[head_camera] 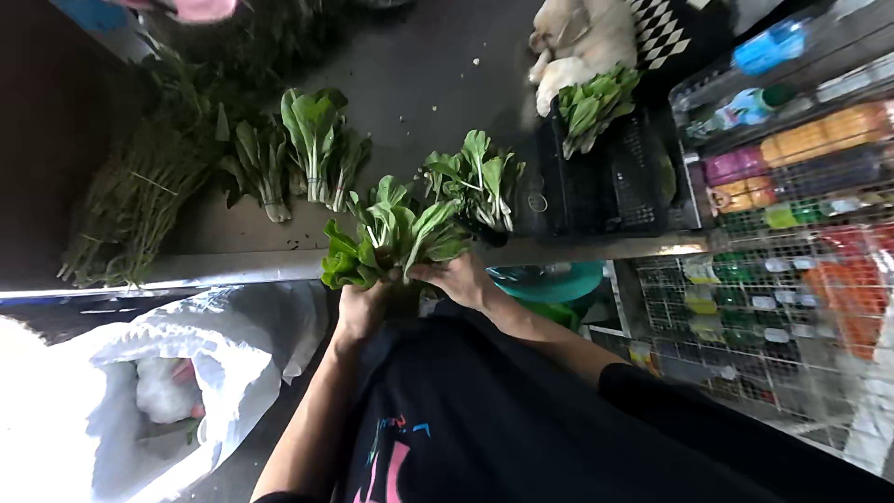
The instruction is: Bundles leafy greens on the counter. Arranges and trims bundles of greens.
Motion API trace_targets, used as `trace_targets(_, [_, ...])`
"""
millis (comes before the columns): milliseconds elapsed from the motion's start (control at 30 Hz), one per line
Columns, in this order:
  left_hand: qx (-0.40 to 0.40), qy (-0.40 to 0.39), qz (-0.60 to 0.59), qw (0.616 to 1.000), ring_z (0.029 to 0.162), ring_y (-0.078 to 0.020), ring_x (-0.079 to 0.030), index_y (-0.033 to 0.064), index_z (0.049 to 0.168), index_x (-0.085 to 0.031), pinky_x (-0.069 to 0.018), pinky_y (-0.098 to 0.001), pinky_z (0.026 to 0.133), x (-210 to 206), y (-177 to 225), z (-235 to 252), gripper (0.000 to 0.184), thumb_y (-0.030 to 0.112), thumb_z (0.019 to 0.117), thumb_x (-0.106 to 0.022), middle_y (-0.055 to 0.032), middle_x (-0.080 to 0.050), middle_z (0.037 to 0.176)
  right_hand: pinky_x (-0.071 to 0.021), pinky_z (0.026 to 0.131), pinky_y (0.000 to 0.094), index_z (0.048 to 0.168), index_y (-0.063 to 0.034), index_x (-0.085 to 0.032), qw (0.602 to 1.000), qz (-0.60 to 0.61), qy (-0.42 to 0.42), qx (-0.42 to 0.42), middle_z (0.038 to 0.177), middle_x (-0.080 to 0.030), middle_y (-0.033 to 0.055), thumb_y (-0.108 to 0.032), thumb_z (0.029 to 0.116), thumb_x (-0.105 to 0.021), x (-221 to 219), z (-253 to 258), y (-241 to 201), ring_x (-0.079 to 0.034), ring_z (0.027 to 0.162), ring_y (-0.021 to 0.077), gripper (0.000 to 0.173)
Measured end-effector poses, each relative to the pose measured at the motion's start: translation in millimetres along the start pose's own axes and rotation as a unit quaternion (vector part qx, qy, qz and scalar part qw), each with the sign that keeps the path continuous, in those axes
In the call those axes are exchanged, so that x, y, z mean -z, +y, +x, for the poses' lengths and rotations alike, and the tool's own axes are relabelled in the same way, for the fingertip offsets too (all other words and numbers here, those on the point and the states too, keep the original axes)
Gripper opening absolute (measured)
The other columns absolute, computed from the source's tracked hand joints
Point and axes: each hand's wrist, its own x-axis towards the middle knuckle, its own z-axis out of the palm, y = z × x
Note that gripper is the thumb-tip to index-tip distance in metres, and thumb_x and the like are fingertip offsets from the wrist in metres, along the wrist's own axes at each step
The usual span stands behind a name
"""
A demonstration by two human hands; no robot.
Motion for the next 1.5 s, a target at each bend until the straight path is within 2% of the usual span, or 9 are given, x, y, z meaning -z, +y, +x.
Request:
trace_targets(200, [0.018, 0.037, -0.057, 0.998, 0.080, -0.0133, -0.072, 0.0077, 0.100, -0.068, -0.0622, -0.0358, 0.079, -53, -19, 9, 0.015, 0.000, 0.0874, -0.063, -0.0024, -0.074, 0.087, -0.0589, 0.093, 0.0304, 0.123, -0.0022, -0.065, 0.997, -0.008, -0.064, -0.044, 0.108, -0.072, 0.0049, -0.040, 0.0792, -0.088, 46, 4, 4, -0.069, 0.100, 0.0079, 0.063])
trace_targets(400, [0.022, 0.084, 0.062, 0.994, 0.085, -0.0231, -0.075, -0.0065, 0.113, -0.064, -0.0641, -0.0377, 0.081, -100, -25, 26, 0.018, -0.001, 0.0949, -0.065, -0.0142, -0.075, 0.095, -0.0603, 0.090, 0.0429, 0.125, -0.0041, -0.066, 0.991, -0.052, -0.020, -0.124, 0.106, -0.073, 0.0104, -0.029, 0.0942, -0.076, 109, 8, 22, -0.072, 0.096, 0.0175, 0.041])
trace_targets(533, [-0.051, 0.100, 0.182, 0.977, 0.067, -0.0111, -0.069, -0.0006, 0.110, -0.063, -0.0600, -0.0267, 0.066, -123, -35, 32, 0.017, 0.001, 0.0940, -0.065, -0.0035, -0.073, 0.082, -0.0575, 0.088, 0.0546, 0.126, 0.0002, -0.063, 0.972, -0.133, 0.071, -0.182, 0.107, -0.071, 0.0185, -0.036, 0.0956, -0.074, 163, 27, 50, -0.071, 0.096, 0.0299, 0.049])
trace_targets(667, [-0.081, 0.081, 0.161, 0.980, 0.062, -0.0066, -0.060, 0.0020, 0.113, -0.058, -0.0530, -0.0233, 0.061, -140, -49, 39, 0.014, 0.007, 0.0996, -0.055, 0.0026, -0.062, 0.072, -0.0502, 0.095, 0.0655, 0.127, 0.0040, -0.061, 0.933, -0.242, -0.026, -0.266, 0.113, -0.068, 0.0263, -0.050, 0.0916, -0.074, 198, 36, 97, -0.066, 0.107, 0.0430, 0.066])
trace_targets(833, [0.039, 0.007, -0.067, 0.997, 0.072, -0.0094, -0.060, 0.0089, 0.118, -0.059, -0.0543, -0.0284, 0.072, -150, -56, 37, 0.030, 0.023, 0.1007, -0.038, 0.0016, -0.061, 0.080, -0.0527, 0.100, 0.0519, 0.137, -0.0043, -0.061, 0.953, -0.154, -0.044, -0.256, 0.121, -0.069, 0.0165, -0.037, 0.1003, -0.067, 201, 2, 97, -0.067, 0.109, 0.0305, 0.049])
trace_targets(1100, [0.082, -0.184, -0.006, 0.979, 0.083, -0.0093, -0.071, 0.0150, 0.108, -0.074, -0.0599, -0.0299, 0.080, -167, -53, 34, 0.021, 0.026, 0.1037, -0.057, 0.0003, -0.075, 0.092, -0.0612, 0.075, 0.0290, 0.120, -0.0040, -0.066, 0.987, 0.125, -0.058, -0.086, 0.096, -0.072, 0.0038, -0.036, 0.0880, -0.080, 173, -32, 40, -0.069, 0.081, 0.0086, 0.047])
trace_targets(1233, [-0.003, -0.101, 0.194, 0.976, 0.082, -0.0085, -0.072, 0.0063, 0.101, -0.072, -0.0617, -0.0305, 0.079, -175, -53, 34, 0.009, 0.009, 0.0931, -0.071, 0.0015, -0.076, 0.089, -0.0599, 0.085, 0.0280, 0.118, -0.0045, -0.069, 0.994, 0.105, -0.023, -0.013, 0.109, -0.070, 0.0051, -0.025, 0.0886, -0.080, 180, -35, 45, -0.068, 0.095, 0.0087, 0.037])
trace_targets(1400, [-0.086, 0.019, 0.325, 0.942, 0.088, -0.0007, -0.070, 0.0039, 0.106, -0.069, -0.0603, -0.0238, 0.083, -180, -41, 29, 0.032, 0.006, 0.0777, -0.083, 0.0052, -0.073, 0.093, -0.0563, 0.080, 0.0261, 0.123, -0.0074, -0.065, 0.999, 0.047, 0.016, -0.003, 0.107, -0.067, 0.0040, -0.037, 0.0769, -0.090, 181, -46, 39, -0.065, 0.092, 0.0094, 0.060])
trace_targets(1500, [-0.127, 0.037, 0.369, 0.920, 0.084, 0.0037, -0.068, 0.0023, 0.102, -0.069, -0.0594, -0.0201, 0.080, -185, -34, 26, 0.027, 0.002, 0.0765, -0.078, 0.0069, -0.073, 0.089, -0.0586, 0.080, 0.0248, 0.106, -0.0035, -0.072, 0.997, 0.021, 0.041, 0.060, 0.098, -0.071, 0.0047, -0.027, 0.0848, -0.084, 173, -46, 38, -0.068, 0.088, 0.0080, 0.033])
